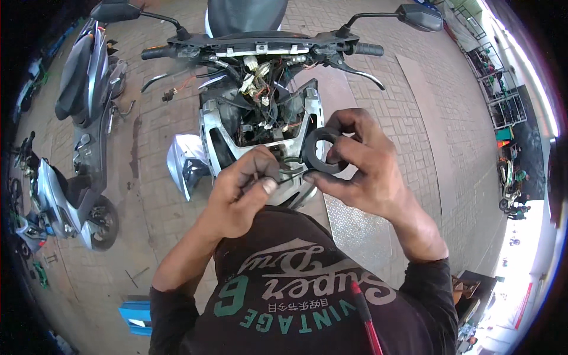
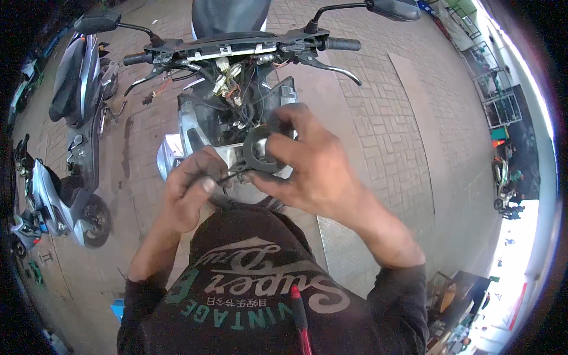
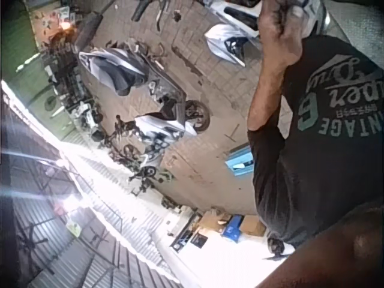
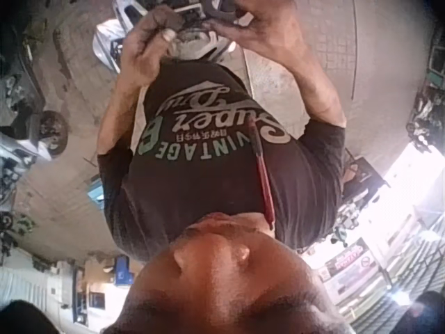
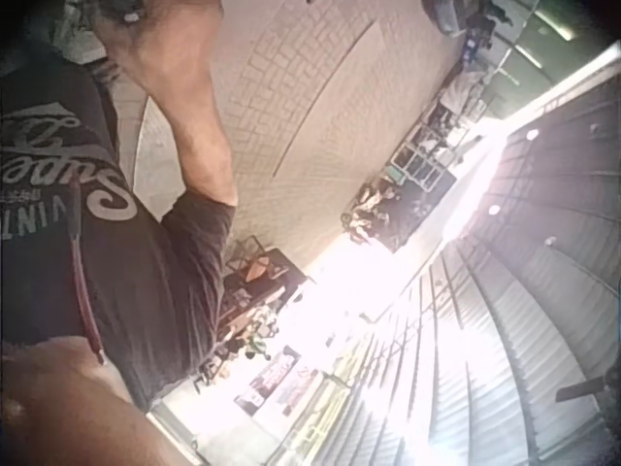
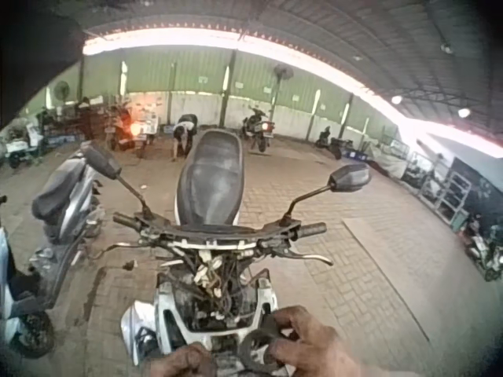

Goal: The person wraps black electrical tape around a bundle of wires on the front of a motorcycle and then uses their hands to secure a plastic electrical connector into its housing.

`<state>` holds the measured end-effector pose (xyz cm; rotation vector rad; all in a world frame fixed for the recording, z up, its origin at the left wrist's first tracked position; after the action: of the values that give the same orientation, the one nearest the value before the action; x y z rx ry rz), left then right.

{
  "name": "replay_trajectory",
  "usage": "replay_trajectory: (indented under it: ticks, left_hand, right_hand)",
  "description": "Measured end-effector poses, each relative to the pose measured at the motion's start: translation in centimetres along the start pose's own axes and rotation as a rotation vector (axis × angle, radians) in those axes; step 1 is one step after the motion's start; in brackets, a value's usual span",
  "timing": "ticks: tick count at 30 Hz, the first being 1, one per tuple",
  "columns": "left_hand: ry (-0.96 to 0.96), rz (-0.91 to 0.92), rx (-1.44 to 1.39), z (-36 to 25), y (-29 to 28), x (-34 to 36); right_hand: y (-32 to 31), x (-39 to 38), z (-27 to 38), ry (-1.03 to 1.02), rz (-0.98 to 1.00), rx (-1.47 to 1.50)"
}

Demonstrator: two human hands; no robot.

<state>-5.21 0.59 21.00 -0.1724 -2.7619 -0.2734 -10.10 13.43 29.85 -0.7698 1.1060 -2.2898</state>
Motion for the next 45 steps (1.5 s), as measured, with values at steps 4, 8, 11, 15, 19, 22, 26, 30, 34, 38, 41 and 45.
replay_trajectory:
  ticks: [4,8,11,15,19,22,26,30,34,38,41,45]
  left_hand:
    - [0.067,-0.242,-0.126,0.2,-2.3,-0.3]
    - [0.138,-0.181,0.038,-1.0,-3.8,0.1]
    - [0.24,0.22,0.544,-3.9,-2.2,1.8]
    - [0.155,0.44,0.581,-5.0,-0.1,3.2]
    - [0.146,0.529,0.62,-4.4,0.3,3.4]
    - [0.102,0.523,0.636,-3.9,0.9,4.1]
    - [0.042,0.49,0.691,-3.8,1.1,4.6]
    - [0.124,0.413,0.889,-3.8,1.0,4.2]
    - [0.177,0.499,1.128,-3.6,2.3,3.6]
    - [0.309,0.461,1.253,-4.5,3.1,2.4]
    - [0.137,0.76,0.651,-3.0,3.9,-1.9]
    - [-0.098,0.275,0.139,2.4,-3.8,-4.1]
  right_hand:
    - [-0.2,0.8,2.8,-0.204,0.038,-0.091]
    - [-0.7,2.0,5.2,-0.237,0.157,-0.194]
    - [-0.5,2.5,6.5,-0.27,0.2,-0.252]
    - [0.2,3.0,7.1,-0.333,0.231,-0.321]
    - [0.5,3.2,7.4,-0.337,0.272,-0.322]
    - [0.7,3.2,7.3,-0.318,0.312,-0.361]
    - [0.9,3.3,6.7,-0.304,0.316,-0.4]
    - [1.7,3.3,5.7,-0.317,0.325,-0.42]
    - [3.3,2.9,4.0,-0.253,0.376,-0.365]
    - [5.3,3.4,2.9,-0.127,0.39,-0.142]
    - [5.4,6.4,-4.5,0.195,0.31,-0.083]
    - [11.3,4.5,-13.3,0.812,0.364,0.388]
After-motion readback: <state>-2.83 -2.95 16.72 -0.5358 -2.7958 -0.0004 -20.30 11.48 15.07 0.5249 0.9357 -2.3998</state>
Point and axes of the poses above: each hand's wrist, its own x-axis towards the middle knuckle, its own y-axis out of the palm, z = x × y, the point moved 9 cm from there along x, towards the middle knuckle, and after that the axes turned 7 degrees about y, right-handed, at the moved point
